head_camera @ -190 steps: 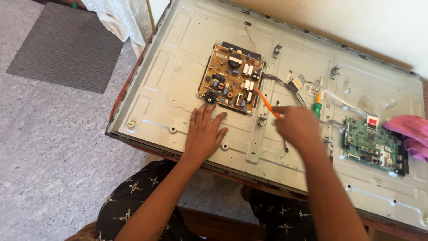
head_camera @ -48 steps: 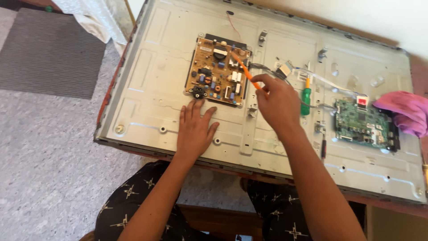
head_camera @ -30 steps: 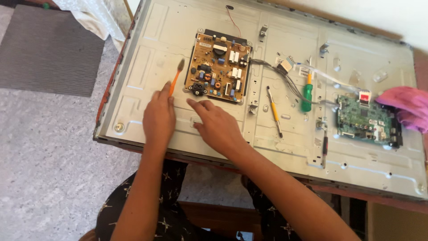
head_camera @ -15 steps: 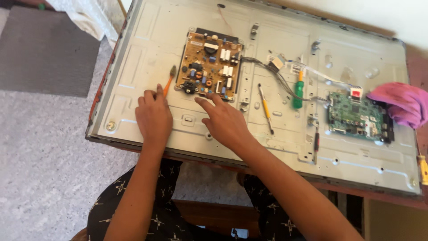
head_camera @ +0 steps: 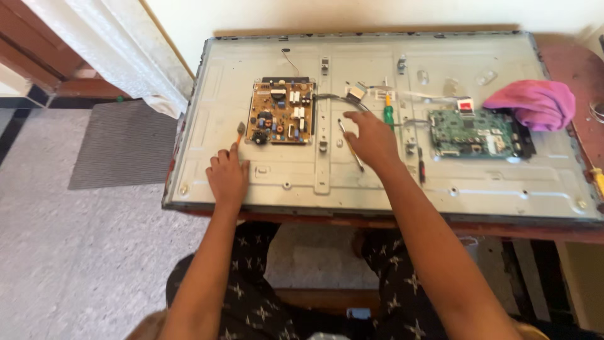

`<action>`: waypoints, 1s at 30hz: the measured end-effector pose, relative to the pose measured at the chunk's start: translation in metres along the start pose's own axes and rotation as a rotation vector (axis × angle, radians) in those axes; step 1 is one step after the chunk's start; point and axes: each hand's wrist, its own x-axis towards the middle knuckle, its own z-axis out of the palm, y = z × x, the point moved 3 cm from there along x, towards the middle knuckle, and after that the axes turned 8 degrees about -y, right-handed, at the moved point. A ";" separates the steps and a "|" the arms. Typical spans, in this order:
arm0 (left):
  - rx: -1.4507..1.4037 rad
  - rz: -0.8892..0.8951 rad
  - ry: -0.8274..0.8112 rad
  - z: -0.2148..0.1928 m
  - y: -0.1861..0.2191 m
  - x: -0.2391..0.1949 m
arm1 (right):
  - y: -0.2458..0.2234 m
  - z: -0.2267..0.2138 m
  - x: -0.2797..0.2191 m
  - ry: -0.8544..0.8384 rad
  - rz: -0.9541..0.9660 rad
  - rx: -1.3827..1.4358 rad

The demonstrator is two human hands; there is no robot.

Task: The person cleans the interior of a disassembled television using a toothbrush and a cloth. They brush dust from a circuit board and wipe the metal chassis, then handle a small white cable and wipe the surface again.

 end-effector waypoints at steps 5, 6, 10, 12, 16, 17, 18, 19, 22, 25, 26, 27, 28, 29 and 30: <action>-0.053 0.014 0.010 0.000 -0.006 -0.017 | 0.052 0.032 -0.020 -0.019 0.098 0.099; -0.022 0.030 0.035 -0.005 -0.007 -0.023 | 0.056 0.042 -0.024 -0.017 0.105 0.069; 0.016 0.067 0.103 -0.032 -0.001 -0.052 | 0.071 0.061 -0.029 -0.003 0.066 -0.020; 0.016 0.112 0.106 -0.051 0.004 -0.065 | 0.072 0.063 -0.026 -0.028 0.065 0.006; -0.015 0.178 0.083 -0.083 0.015 -0.080 | 0.069 0.068 -0.003 -0.210 0.121 0.176; 0.000 0.210 0.088 -0.089 0.023 -0.077 | 0.070 0.066 0.002 -0.168 0.077 0.153; -0.039 0.206 0.082 -0.094 0.028 -0.079 | 0.069 0.067 0.008 -0.124 0.034 0.130; -0.079 0.224 0.078 -0.095 0.039 -0.075 | 0.075 0.065 0.013 -0.065 0.004 0.108; -0.124 0.250 0.063 -0.089 0.074 -0.064 | 0.084 0.082 0.030 0.031 -0.003 0.024; -0.187 0.415 0.221 -0.083 0.120 -0.052 | 0.091 0.097 0.040 -0.037 0.121 0.008; -0.239 0.432 0.189 -0.080 0.132 -0.049 | 0.089 0.101 0.039 -0.073 0.156 0.001; -0.257 0.428 0.166 -0.078 0.145 -0.047 | 0.089 0.103 0.037 -0.110 0.201 0.023; -0.276 0.423 0.143 -0.079 0.154 -0.040 | 0.086 0.104 0.034 -0.147 0.245 0.046; -0.315 0.414 0.116 -0.078 0.163 -0.037 | 0.085 0.103 0.026 -0.148 0.230 0.024; -0.354 0.406 0.088 -0.076 0.170 -0.033 | 0.082 0.101 0.023 -0.149 0.216 0.002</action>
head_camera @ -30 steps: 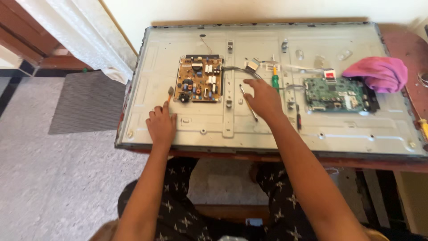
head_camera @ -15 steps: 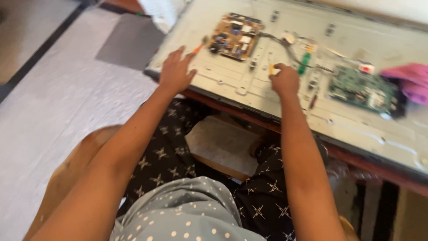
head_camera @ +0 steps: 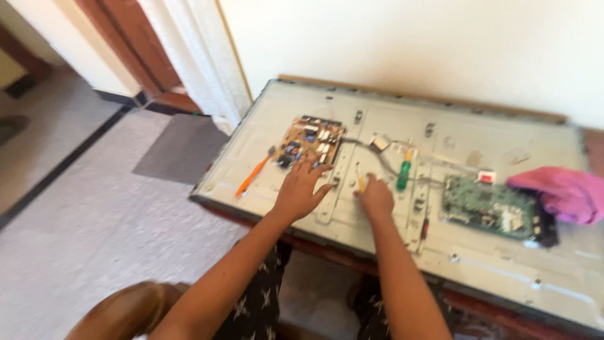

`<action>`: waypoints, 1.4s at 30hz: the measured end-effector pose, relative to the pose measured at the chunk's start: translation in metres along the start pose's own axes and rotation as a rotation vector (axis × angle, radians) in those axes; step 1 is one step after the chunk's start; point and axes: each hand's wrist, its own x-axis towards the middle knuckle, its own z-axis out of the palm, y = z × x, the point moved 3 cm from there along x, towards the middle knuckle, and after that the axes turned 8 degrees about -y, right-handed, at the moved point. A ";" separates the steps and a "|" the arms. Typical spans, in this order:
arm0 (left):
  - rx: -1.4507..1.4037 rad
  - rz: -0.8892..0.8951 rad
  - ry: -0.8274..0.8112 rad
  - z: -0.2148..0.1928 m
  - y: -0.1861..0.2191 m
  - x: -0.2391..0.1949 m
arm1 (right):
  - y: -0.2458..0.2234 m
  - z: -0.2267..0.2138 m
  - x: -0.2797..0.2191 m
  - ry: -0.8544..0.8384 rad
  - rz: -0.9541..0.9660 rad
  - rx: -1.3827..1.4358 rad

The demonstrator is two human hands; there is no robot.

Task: The person cleans the interior of a disassembled television using a toothbrush and a cloth. They brush dust from a circuit board and wipe the metal chassis, then handle a small white cable and wipe the surface again.

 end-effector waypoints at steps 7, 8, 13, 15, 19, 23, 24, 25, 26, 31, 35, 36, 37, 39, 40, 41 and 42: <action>-0.100 -0.076 0.098 0.027 -0.001 0.052 | -0.006 -0.007 0.000 -0.042 -0.040 -0.039; -0.125 -0.117 0.069 0.034 -0.004 0.058 | -0.003 -0.007 0.004 -0.045 -0.054 -0.042; -0.165 -0.171 0.004 0.047 -0.015 0.071 | 0.023 -0.007 0.031 -0.182 -0.030 0.158; -0.164 -0.191 -0.034 0.049 -0.021 0.069 | 0.033 -0.006 0.040 -0.282 0.034 0.291; -0.119 -0.272 -0.162 0.049 -0.031 0.065 | 0.041 -0.024 0.046 -0.319 0.106 0.782; -0.151 -0.332 -0.274 0.048 -0.042 0.065 | 0.025 -0.055 0.036 -0.109 0.077 0.956; -0.172 -0.351 -0.319 0.049 -0.046 0.063 | 0.016 -0.059 0.030 -0.030 0.068 0.965; -0.189 -0.370 -0.362 0.050 -0.049 0.062 | 0.004 -0.062 0.024 0.000 0.017 0.946; -0.195 -0.364 -0.365 0.051 -0.049 0.061 | -0.008 -0.063 0.016 0.030 -0.035 0.926; -0.200 -0.301 -0.235 0.047 -0.049 0.063 | -0.069 -0.064 -0.008 0.030 -0.212 0.830; -0.452 -0.309 -0.077 0.040 -0.051 0.070 | -0.094 -0.068 -0.023 0.063 -0.308 0.575; -0.545 -0.304 -0.059 0.038 -0.051 0.074 | -0.097 -0.069 -0.026 0.072 -0.334 0.520; -0.640 -0.298 -0.039 0.036 -0.051 0.077 | -0.100 -0.070 -0.027 0.074 -0.344 0.510; -0.716 -0.267 -0.016 0.032 -0.049 0.081 | -0.103 -0.071 -0.028 0.080 -0.365 0.491; -0.754 -0.251 -0.005 0.030 -0.048 0.081 | -0.104 -0.071 -0.028 0.087 -0.385 0.461; -0.826 -0.253 -0.019 0.029 -0.048 0.082 | -0.105 -0.071 -0.028 0.095 -0.406 0.431; -0.897 -0.255 -0.034 0.028 -0.047 0.083 | -0.106 -0.071 -0.029 0.103 -0.427 0.402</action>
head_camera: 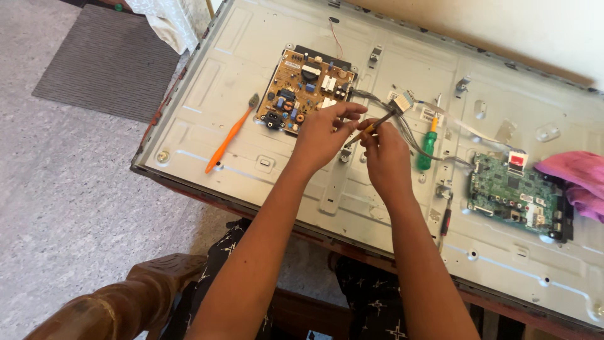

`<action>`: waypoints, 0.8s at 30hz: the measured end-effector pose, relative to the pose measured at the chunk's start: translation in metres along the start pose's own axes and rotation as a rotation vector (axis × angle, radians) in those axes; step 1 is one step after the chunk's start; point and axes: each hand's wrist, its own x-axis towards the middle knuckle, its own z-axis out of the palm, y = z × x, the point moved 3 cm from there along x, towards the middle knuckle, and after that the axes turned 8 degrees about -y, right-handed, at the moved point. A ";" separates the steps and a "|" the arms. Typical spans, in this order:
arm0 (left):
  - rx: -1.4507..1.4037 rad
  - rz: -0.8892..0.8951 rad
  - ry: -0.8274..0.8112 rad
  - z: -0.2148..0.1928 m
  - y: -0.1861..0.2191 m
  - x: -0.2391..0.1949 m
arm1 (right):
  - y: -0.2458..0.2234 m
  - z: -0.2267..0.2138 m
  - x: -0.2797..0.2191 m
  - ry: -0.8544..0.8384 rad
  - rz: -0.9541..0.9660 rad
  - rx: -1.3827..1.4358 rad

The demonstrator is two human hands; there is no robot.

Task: The person cleans the interior of a disassembled television using a toothbrush and a cloth. They brush dust from a circuit board and wipe the metal chassis, then handle a small white cable and wipe the surface again.

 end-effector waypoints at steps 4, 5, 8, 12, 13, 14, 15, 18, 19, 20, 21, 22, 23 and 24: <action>-0.113 0.024 -0.061 0.003 0.007 0.000 | 0.001 -0.001 -0.001 0.010 -0.020 -0.145; -0.079 0.036 -0.044 0.004 0.009 0.000 | 0.002 -0.001 -0.002 0.007 -0.016 -0.163; -0.004 0.047 0.007 0.010 0.012 -0.004 | 0.003 -0.001 -0.006 0.002 -0.045 -0.181; -0.015 0.021 0.037 0.012 0.014 -0.004 | 0.006 0.001 -0.005 -0.031 -0.014 -0.215; -0.027 0.018 0.036 0.011 0.014 -0.004 | 0.006 0.001 -0.005 -0.033 -0.012 -0.214; -0.024 0.019 0.030 0.011 0.015 -0.005 | 0.006 0.002 -0.005 -0.035 -0.009 -0.213; -0.020 0.020 0.025 0.010 0.015 -0.005 | 0.007 0.003 -0.005 -0.037 -0.007 -0.211; 0.013 0.035 0.017 0.006 0.017 -0.006 | 0.008 0.006 -0.005 -0.043 -0.018 -0.244; 0.027 0.042 0.016 0.006 0.018 -0.006 | 0.009 0.006 -0.005 -0.045 -0.020 -0.252; 0.024 0.040 0.011 0.006 0.018 -0.006 | 0.010 0.007 -0.005 -0.046 -0.021 -0.260; 0.021 0.038 0.006 0.006 0.018 -0.006 | 0.010 0.007 -0.005 -0.048 -0.023 -0.268; 0.017 0.037 0.001 0.006 0.018 -0.006 | 0.011 0.008 -0.005 -0.052 -0.020 -0.272; 0.021 0.024 0.000 0.005 0.018 -0.006 | 0.011 0.008 -0.004 -0.055 -0.018 -0.276; 0.025 0.012 -0.001 0.005 0.017 -0.006 | 0.012 0.009 -0.004 -0.057 -0.017 -0.280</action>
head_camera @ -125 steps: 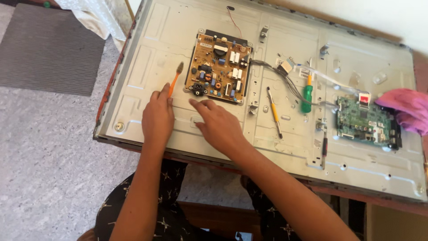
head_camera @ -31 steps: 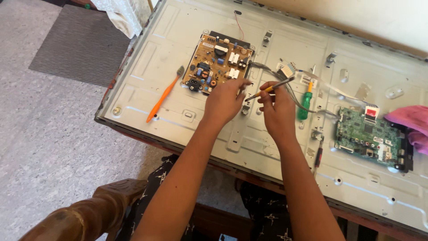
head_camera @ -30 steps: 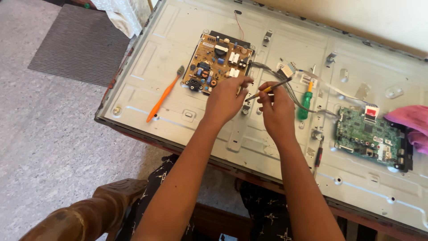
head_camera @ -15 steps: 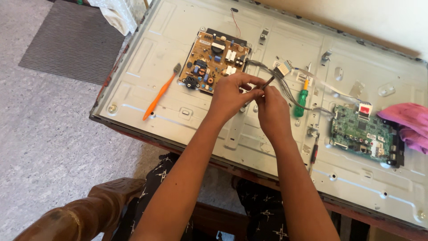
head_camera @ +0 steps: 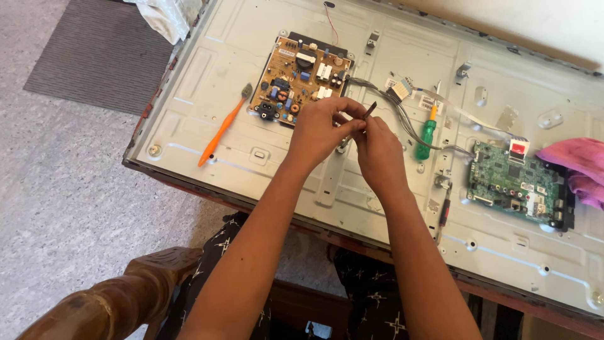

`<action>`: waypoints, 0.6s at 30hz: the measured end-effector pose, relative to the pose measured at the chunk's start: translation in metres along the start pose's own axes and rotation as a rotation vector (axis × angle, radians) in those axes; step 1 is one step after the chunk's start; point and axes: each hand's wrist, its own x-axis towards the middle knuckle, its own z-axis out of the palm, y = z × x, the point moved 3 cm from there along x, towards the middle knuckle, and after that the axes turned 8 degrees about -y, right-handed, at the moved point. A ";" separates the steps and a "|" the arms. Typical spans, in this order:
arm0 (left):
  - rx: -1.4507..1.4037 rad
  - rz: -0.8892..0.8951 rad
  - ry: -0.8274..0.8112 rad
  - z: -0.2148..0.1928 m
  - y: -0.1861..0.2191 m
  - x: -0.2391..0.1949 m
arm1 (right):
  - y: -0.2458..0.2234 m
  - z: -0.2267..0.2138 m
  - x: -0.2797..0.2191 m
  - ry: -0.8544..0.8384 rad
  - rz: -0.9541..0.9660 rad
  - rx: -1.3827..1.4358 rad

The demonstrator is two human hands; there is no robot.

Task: The person cleans the interior of a disassembled television using a toothbrush and a cloth. They brush dust from a circuit board and wipe the metal chassis, then handle a small white cable and wipe the surface again.

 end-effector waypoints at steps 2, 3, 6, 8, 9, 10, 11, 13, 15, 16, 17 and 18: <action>0.008 -0.010 0.004 -0.001 -0.001 0.000 | 0.000 0.001 0.001 -0.002 0.006 0.008; 0.011 -0.006 0.008 -0.001 -0.001 0.000 | 0.001 0.001 0.001 -0.002 0.010 0.012; -0.003 0.020 0.028 0.001 -0.003 0.000 | 0.001 0.001 0.000 0.010 0.010 0.026; -0.008 0.042 0.045 0.003 -0.004 0.000 | 0.000 0.001 0.000 0.030 -0.014 0.021; -0.005 0.053 0.054 0.003 -0.004 0.000 | -0.002 0.000 0.000 0.040 -0.027 0.018; -0.002 0.064 0.062 0.003 -0.004 0.001 | -0.003 0.000 0.000 0.057 -0.026 0.032; -0.004 0.060 0.062 0.003 -0.005 0.001 | -0.003 -0.001 0.000 0.074 -0.024 0.046; -0.009 0.053 0.063 0.003 -0.006 0.002 | -0.005 -0.003 0.001 0.091 -0.009 0.075; -0.001 0.029 0.043 0.003 -0.007 0.003 | -0.005 -0.005 0.001 0.088 0.016 0.107; 0.004 0.016 0.034 0.004 -0.007 0.003 | -0.005 -0.006 0.002 0.082 0.026 0.097; 0.004 0.016 0.035 0.004 -0.007 0.003 | -0.004 -0.007 0.002 0.077 0.035 0.089; 0.004 0.016 0.036 0.004 -0.006 0.003 | -0.004 -0.007 0.003 0.072 0.045 0.080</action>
